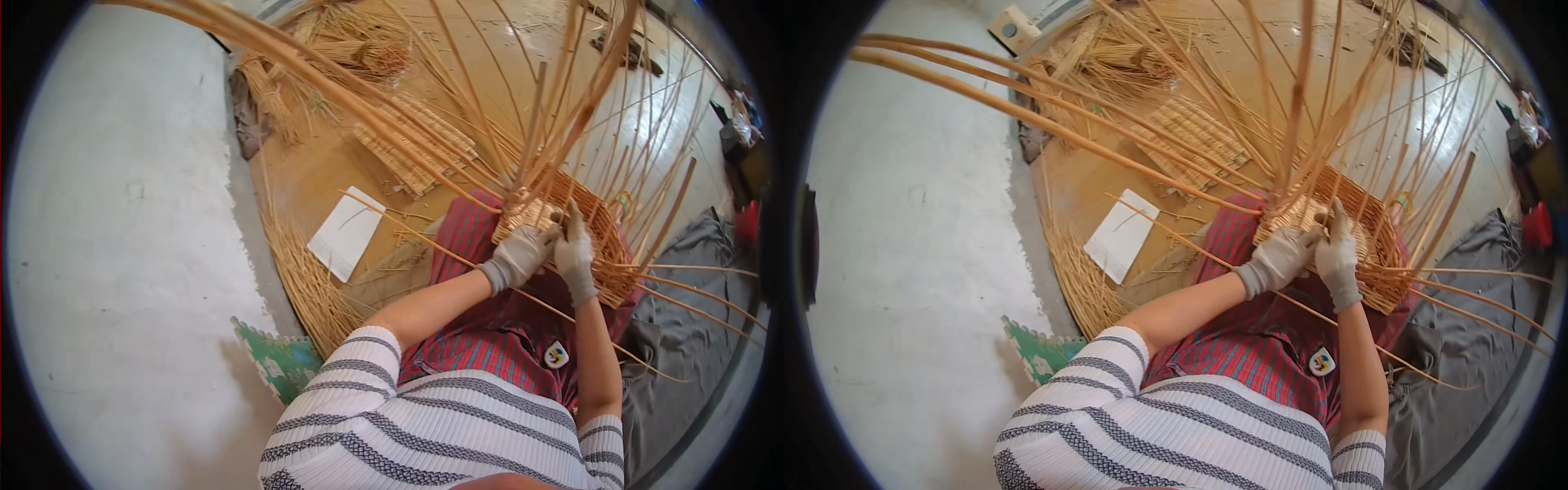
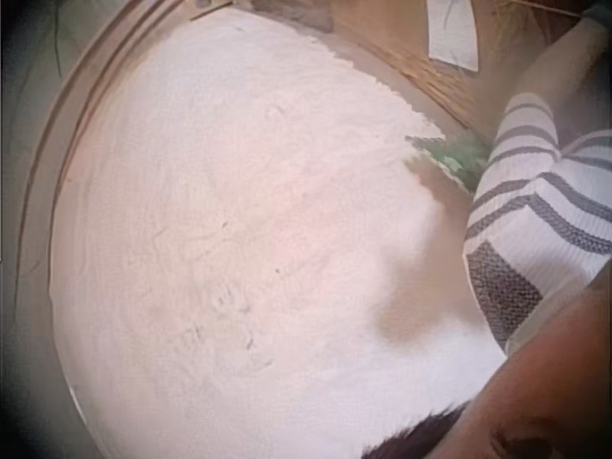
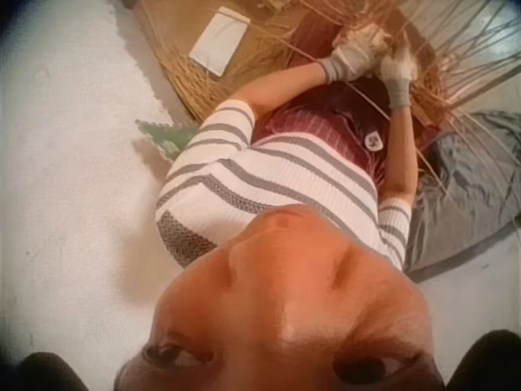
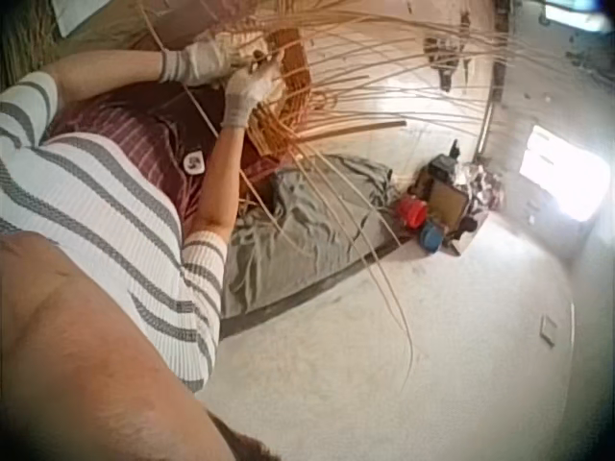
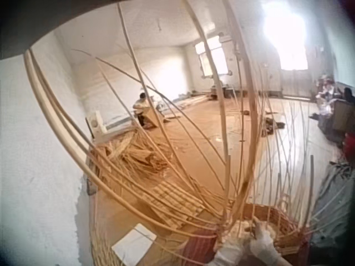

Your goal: Weaving a wicker basket using reeds, including measuring with a tape measure and cutting with a utility knife.

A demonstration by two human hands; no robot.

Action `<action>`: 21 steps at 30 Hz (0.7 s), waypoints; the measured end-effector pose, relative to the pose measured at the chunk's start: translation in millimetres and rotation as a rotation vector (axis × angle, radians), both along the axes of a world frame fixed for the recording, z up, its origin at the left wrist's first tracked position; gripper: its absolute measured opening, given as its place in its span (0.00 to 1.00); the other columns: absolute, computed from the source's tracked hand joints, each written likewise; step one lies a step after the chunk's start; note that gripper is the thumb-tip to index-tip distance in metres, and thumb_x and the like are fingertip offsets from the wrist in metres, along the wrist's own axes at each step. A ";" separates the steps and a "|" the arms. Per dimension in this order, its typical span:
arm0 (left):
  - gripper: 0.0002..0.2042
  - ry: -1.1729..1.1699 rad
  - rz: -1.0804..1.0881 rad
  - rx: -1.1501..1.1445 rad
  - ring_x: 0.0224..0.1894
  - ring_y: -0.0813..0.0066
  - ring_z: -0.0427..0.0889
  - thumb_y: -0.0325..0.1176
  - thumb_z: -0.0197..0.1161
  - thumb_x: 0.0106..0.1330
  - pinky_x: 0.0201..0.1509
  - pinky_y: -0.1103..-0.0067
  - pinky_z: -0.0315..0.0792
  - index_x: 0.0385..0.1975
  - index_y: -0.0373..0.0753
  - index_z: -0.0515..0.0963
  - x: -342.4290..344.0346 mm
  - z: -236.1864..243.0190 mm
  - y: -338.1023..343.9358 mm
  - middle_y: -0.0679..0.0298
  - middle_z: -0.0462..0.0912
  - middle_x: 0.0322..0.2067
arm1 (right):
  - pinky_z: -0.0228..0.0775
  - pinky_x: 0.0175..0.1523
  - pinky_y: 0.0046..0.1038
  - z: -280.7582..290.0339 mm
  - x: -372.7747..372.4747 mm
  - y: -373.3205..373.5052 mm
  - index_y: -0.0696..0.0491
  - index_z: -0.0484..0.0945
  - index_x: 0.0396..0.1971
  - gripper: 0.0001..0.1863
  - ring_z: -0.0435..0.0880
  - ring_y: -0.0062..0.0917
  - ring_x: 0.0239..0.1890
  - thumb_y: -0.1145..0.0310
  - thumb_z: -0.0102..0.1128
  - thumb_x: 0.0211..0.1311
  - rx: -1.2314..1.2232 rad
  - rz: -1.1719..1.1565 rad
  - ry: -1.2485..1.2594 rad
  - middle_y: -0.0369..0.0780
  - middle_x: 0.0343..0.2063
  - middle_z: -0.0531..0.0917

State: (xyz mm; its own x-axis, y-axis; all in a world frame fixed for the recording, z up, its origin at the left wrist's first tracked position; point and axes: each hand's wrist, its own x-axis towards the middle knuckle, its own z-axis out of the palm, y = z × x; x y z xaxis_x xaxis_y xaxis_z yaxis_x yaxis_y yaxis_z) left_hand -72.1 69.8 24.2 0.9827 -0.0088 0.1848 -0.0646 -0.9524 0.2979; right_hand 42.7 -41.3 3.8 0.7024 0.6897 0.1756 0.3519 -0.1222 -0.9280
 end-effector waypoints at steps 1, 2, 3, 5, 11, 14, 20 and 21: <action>0.24 0.021 0.061 -0.014 0.47 0.53 0.79 0.34 0.67 0.54 0.51 0.64 0.71 0.52 0.38 0.72 -1.4 -5.7 -1.9 0.51 0.75 0.50 | 0.76 0.46 0.36 1.4 -7.1 -2.3 0.51 0.56 0.71 0.37 0.82 0.40 0.47 0.82 0.52 0.61 -0.093 -0.091 -0.211 0.51 0.48 0.80; 0.21 0.104 0.117 -0.048 0.47 0.55 0.79 0.33 0.65 0.55 0.51 0.64 0.71 0.50 0.38 0.72 -3.4 -12.0 -4.5 0.53 0.75 0.48 | 0.76 0.45 0.39 3.6 -14.2 -3.5 0.51 0.56 0.71 0.38 0.83 0.44 0.44 0.81 0.53 0.60 -0.050 -0.132 -0.465 0.52 0.47 0.80; 0.18 0.091 0.157 -0.087 0.47 0.56 0.79 0.32 0.64 0.56 0.51 0.65 0.71 0.47 0.39 0.72 -3.1 -18.4 -7.1 0.55 0.76 0.46 | 0.74 0.44 0.44 5.0 -19.9 -3.0 0.50 0.55 0.72 0.40 0.82 0.49 0.41 0.80 0.55 0.58 -0.038 -0.151 -0.396 0.53 0.44 0.81; 0.15 0.096 0.156 0.051 0.47 0.55 0.78 0.30 0.60 0.57 0.52 0.64 0.70 0.44 0.40 0.71 -3.0 -29.5 -13.6 0.56 0.77 0.44 | 0.75 0.43 0.43 8.2 -26.8 0.9 0.49 0.54 0.73 0.43 0.83 0.47 0.42 0.81 0.55 0.55 0.074 -0.155 -0.371 0.48 0.45 0.83; 0.15 0.155 0.191 0.009 0.52 0.55 0.76 0.29 0.58 0.58 0.57 0.63 0.67 0.46 0.40 0.73 2.1 -33.7 1.2 0.57 0.77 0.45 | 0.75 0.51 0.39 15.9 -22.4 9.8 0.50 0.55 0.72 0.44 0.82 0.47 0.49 0.80 0.59 0.53 0.019 -0.137 -0.358 0.46 0.47 0.83; 0.16 -0.082 0.057 -0.161 0.55 0.57 0.76 0.31 0.59 0.61 0.61 0.66 0.66 0.50 0.41 0.76 1.3 -26.9 8.3 0.55 0.77 0.50 | 0.74 0.52 0.39 17.4 -40.3 -11.0 0.52 0.64 0.66 0.36 0.81 0.46 0.49 0.76 0.64 0.54 -0.077 -0.206 -0.490 0.47 0.48 0.82; 0.15 -0.161 0.082 -0.513 0.55 0.61 0.79 0.34 0.62 0.66 0.65 0.68 0.67 0.53 0.47 0.79 -38.8 0.1 30.0 0.56 0.80 0.50 | 0.76 0.43 0.39 31.8 -62.3 -91.0 0.51 0.79 0.39 0.15 0.84 0.39 0.37 0.67 0.71 0.51 -0.441 0.129 -0.179 0.42 0.35 0.84; 0.15 -0.069 -0.013 -0.364 0.53 0.63 0.80 0.33 0.62 0.66 0.63 0.69 0.70 0.53 0.47 0.79 -53.1 9.3 41.9 0.57 0.82 0.46 | 0.75 0.44 0.39 39.2 -49.0 -103.2 0.51 0.80 0.35 0.11 0.84 0.39 0.37 0.67 0.71 0.52 -0.477 0.209 0.041 0.42 0.34 0.85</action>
